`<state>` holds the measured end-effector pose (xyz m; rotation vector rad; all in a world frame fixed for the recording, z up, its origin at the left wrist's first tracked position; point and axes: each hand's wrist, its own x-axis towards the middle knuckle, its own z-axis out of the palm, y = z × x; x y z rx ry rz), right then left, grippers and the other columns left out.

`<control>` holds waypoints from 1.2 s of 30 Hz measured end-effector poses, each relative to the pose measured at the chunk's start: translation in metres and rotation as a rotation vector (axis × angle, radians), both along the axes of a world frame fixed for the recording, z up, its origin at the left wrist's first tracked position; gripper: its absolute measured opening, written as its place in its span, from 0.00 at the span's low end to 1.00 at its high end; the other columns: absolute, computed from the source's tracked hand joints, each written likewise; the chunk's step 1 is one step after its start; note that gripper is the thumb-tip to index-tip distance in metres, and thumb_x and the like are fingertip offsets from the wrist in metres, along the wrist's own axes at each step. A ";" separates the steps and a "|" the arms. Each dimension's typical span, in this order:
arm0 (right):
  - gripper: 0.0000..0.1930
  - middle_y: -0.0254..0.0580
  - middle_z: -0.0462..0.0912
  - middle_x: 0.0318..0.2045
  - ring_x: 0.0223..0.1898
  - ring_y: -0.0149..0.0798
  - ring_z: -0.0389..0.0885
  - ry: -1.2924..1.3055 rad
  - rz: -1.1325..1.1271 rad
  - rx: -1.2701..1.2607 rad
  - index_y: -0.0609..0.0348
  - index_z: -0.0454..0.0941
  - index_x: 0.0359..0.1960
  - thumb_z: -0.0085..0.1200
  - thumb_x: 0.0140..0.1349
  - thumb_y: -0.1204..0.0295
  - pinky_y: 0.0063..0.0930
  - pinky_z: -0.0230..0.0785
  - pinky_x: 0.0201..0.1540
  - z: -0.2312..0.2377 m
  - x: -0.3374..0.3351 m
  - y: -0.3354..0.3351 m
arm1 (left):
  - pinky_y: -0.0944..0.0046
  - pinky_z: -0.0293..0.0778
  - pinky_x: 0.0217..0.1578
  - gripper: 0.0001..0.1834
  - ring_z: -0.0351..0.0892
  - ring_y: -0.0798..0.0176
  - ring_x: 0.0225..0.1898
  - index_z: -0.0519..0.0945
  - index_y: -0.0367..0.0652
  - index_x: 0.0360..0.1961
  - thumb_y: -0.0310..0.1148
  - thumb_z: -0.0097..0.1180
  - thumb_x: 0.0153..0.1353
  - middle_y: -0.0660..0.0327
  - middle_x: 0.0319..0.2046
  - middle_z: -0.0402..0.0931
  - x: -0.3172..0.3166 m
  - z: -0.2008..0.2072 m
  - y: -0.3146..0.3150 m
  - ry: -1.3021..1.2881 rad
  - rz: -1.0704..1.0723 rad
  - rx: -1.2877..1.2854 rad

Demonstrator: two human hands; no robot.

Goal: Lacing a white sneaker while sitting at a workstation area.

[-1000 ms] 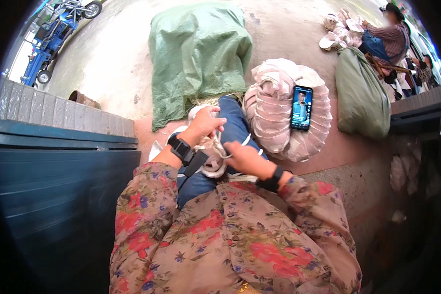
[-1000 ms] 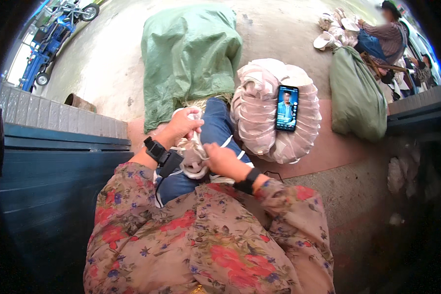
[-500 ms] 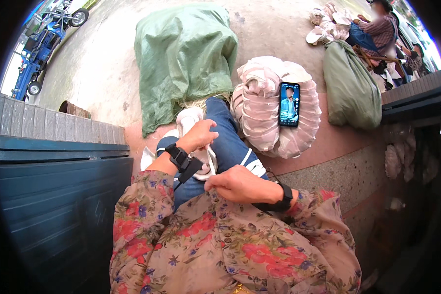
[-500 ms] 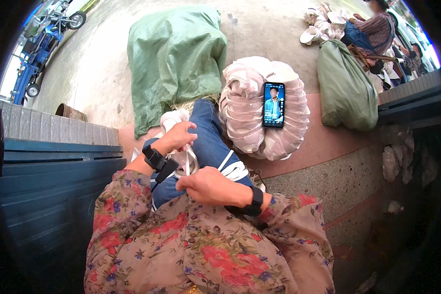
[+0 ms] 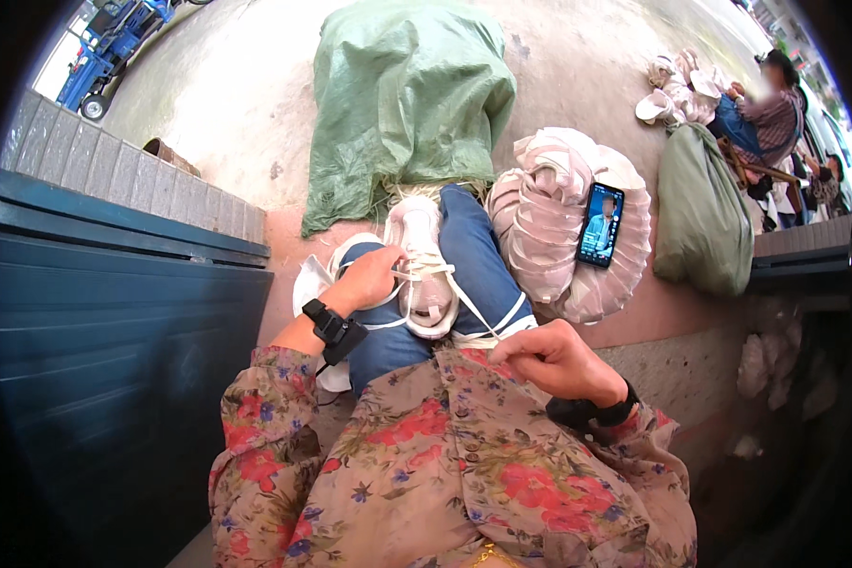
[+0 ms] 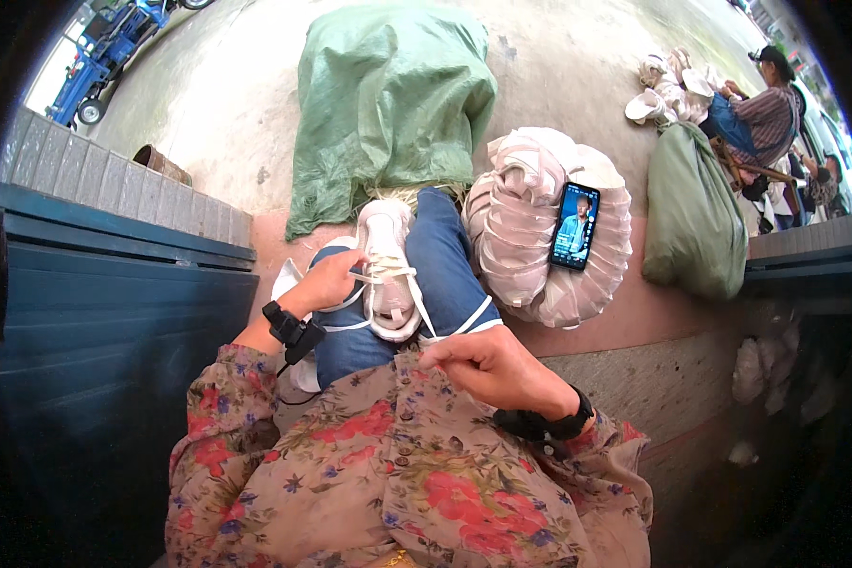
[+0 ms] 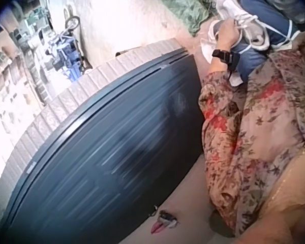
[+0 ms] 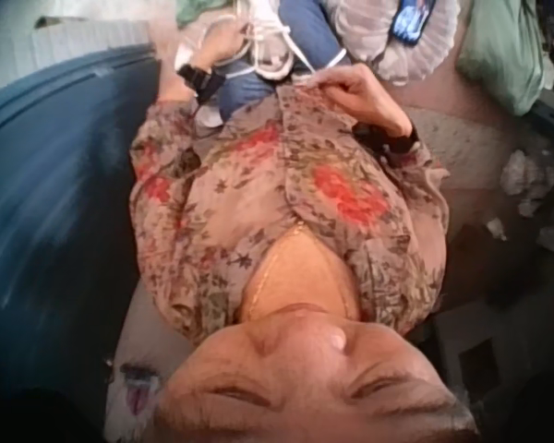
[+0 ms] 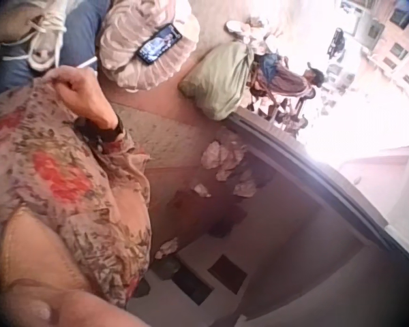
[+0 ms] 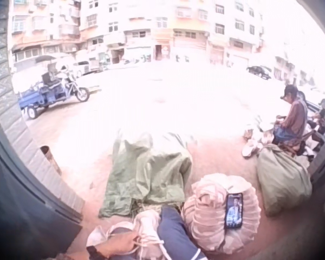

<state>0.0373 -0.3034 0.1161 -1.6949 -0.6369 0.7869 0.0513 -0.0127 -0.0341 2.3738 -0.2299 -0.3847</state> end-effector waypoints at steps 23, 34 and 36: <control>0.12 0.45 0.76 0.34 0.26 0.40 0.75 -0.665 -0.547 -0.292 0.61 0.76 0.35 0.43 0.52 0.85 0.26 0.68 0.30 -0.048 0.043 -0.011 | 0.53 0.73 0.24 0.04 0.77 0.48 0.24 0.69 0.38 0.27 0.27 0.44 0.51 0.51 0.24 0.73 -0.036 0.007 -0.010 -0.237 0.120 0.364; 0.11 0.59 0.76 0.27 0.32 0.57 0.75 -0.004 -0.076 -0.182 0.64 0.73 0.36 0.40 0.56 0.72 0.43 0.67 0.38 -0.157 0.012 0.093 | 0.51 0.72 0.26 0.05 0.75 0.43 0.25 0.66 0.37 0.30 0.27 0.42 0.55 0.46 0.22 0.73 -0.045 0.015 -0.038 -0.132 0.370 0.292; 0.12 0.59 0.77 0.27 0.32 0.57 0.75 -0.103 -0.141 -0.186 0.64 0.73 0.37 0.40 0.55 0.72 0.44 0.67 0.38 -0.167 0.016 0.098 | 0.49 0.71 0.27 0.07 0.75 0.42 0.26 0.67 0.36 0.31 0.30 0.42 0.58 0.45 0.23 0.74 -0.045 0.012 -0.037 -0.126 0.406 0.287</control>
